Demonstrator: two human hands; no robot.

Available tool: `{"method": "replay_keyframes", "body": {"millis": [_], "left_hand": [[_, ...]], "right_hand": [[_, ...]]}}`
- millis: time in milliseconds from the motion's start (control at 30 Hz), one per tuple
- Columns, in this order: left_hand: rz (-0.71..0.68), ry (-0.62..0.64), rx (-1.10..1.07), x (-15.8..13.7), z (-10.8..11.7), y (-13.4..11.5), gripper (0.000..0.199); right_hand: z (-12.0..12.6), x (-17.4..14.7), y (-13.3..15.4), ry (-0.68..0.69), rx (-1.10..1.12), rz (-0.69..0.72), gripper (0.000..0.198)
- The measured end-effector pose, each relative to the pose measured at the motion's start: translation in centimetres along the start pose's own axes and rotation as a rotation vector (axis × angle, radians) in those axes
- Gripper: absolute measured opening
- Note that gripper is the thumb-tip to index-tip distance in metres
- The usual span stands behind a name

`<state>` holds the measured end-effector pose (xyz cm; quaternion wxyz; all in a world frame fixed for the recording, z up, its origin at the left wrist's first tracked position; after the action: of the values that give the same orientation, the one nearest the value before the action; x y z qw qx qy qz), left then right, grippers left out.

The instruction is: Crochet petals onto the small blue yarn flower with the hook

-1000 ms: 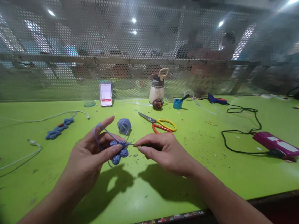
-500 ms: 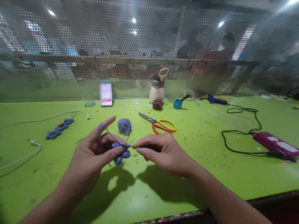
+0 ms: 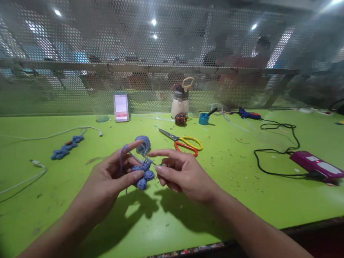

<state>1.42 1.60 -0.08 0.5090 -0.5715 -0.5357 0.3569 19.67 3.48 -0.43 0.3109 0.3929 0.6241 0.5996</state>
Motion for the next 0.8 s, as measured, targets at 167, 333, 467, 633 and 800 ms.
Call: {"method": "replay_keyframes", "body": {"millis": [167, 333, 467, 633, 800], "left_hand": [[0.018, 0.034, -0.065, -0.09, -0.19, -0.04, 0.079], [0.031, 0.032, -0.051, 0.08, -0.07, -0.13, 0.095], [0.071, 0.031, -0.060, 0.24, 0.16, -0.22, 0.088], [0.089, -0.049, -0.054, 0.25, 0.19, -0.35, 0.074], [0.041, -0.102, -0.082, 0.20, 0.20, 0.02, 0.076]], "right_hand": [[0.09, -0.18, 0.15, 0.035, -0.059, 0.019, 0.036], [0.17, -0.02, 0.03, 0.015, -0.042, 0.000, 0.028], [0.14, -0.02, 0.03, -0.017, 0.016, -0.018, 0.028], [0.30, 0.03, 0.01, -0.078, 0.036, -0.019, 0.027], [0.27, 0.15, -0.09, -0.091, 0.073, -0.033, 0.026]]}}
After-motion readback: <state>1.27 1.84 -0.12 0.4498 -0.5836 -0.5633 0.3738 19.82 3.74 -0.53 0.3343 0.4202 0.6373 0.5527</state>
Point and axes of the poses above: each hand's wrist, its own x-axis towards the middle knuckle, its own z-axis out of the back of the hand, y = z × x, the point moved 2 cm from there along x, towards the middle knuckle
